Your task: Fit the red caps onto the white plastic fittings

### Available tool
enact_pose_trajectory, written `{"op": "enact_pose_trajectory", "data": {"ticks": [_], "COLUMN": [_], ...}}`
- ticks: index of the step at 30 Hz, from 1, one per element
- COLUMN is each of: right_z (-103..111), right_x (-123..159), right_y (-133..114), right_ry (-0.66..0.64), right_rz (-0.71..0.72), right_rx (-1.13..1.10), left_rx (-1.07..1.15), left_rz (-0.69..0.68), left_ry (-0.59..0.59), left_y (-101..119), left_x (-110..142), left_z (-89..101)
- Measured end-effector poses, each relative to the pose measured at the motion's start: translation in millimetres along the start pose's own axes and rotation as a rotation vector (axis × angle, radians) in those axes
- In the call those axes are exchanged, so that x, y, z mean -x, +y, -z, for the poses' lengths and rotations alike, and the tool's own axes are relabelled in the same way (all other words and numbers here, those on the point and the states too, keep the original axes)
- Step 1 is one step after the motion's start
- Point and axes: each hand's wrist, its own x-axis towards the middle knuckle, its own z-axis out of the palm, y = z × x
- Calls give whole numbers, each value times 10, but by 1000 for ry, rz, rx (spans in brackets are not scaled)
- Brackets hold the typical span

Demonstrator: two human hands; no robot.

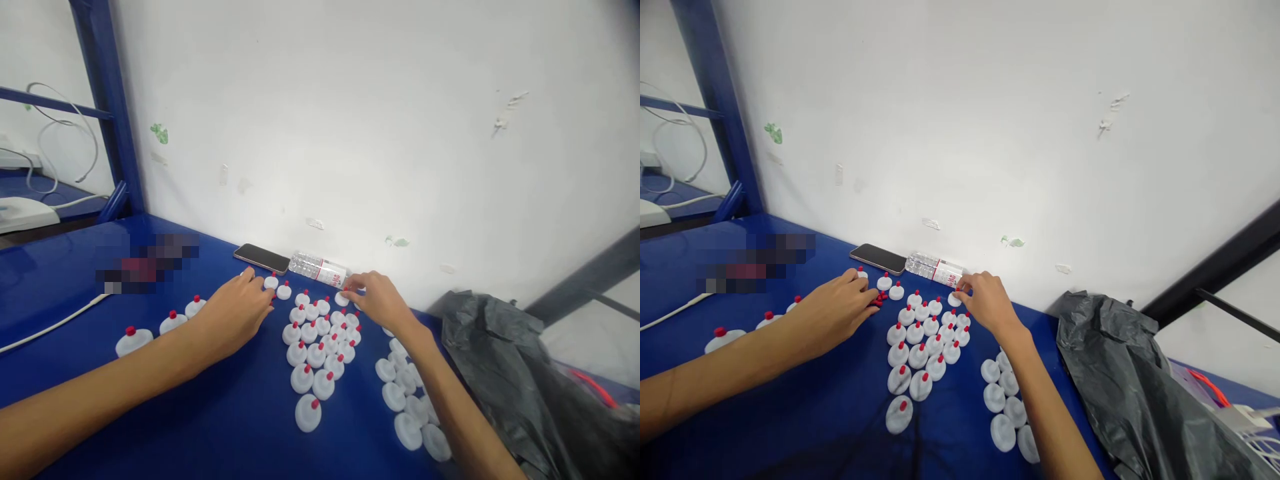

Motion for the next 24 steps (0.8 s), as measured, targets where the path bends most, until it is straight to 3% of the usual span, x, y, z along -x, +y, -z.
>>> {"op": "enact_pose_trajectory", "data": {"ticks": [6, 15, 24], "right_z": [-96, -46, 209], "right_x": [34, 47, 83], "right_y": [-20, -55, 286], "right_ry": [-68, -114, -77], "right_rz": [-3, 6, -139], "right_rx": [-15, -44, 24], "left_rx": [8, -17, 53], "left_rz": [-1, -24, -61], "left_ry": [-51, -38, -65], "left_y": [20, 62, 26], "left_x": [20, 19, 46], "left_z": [-24, -71, -212]}}
